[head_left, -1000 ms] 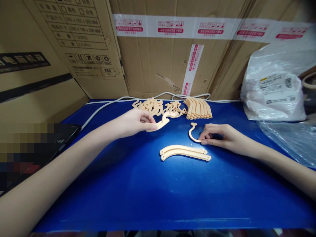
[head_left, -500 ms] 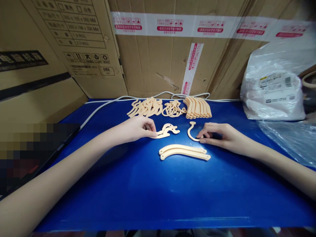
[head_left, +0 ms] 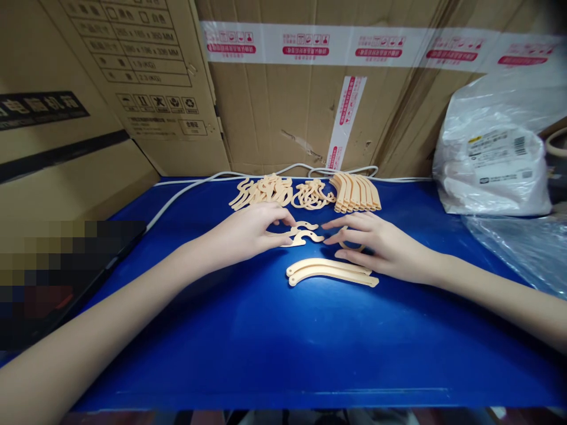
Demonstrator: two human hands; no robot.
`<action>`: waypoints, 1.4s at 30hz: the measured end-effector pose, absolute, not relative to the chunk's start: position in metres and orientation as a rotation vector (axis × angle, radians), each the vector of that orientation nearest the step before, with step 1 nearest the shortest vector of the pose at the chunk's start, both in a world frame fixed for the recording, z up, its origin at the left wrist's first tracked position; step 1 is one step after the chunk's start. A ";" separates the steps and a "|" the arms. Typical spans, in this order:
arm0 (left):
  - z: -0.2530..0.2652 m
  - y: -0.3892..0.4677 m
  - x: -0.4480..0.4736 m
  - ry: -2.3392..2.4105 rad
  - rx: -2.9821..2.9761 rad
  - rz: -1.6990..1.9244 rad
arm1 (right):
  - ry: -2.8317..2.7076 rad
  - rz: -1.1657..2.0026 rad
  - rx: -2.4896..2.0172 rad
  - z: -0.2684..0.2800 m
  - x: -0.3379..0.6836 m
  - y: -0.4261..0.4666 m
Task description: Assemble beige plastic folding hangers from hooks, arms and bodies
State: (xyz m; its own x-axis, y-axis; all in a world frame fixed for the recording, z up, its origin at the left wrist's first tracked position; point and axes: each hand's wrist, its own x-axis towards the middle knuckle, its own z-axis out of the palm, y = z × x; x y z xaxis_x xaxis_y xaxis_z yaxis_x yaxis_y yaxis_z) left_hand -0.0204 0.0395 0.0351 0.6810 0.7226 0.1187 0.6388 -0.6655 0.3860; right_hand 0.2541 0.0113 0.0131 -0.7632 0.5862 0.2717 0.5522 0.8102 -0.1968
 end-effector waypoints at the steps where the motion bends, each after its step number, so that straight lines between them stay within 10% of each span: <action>1: 0.034 0.039 -0.020 1.063 2.596 0.370 | -2.684 0.148 -0.859 0.011 0.252 0.013; 42: 0.025 0.041 -0.018 1.126 3.107 0.120 | -2.645 0.219 -0.901 -0.009 0.257 0.024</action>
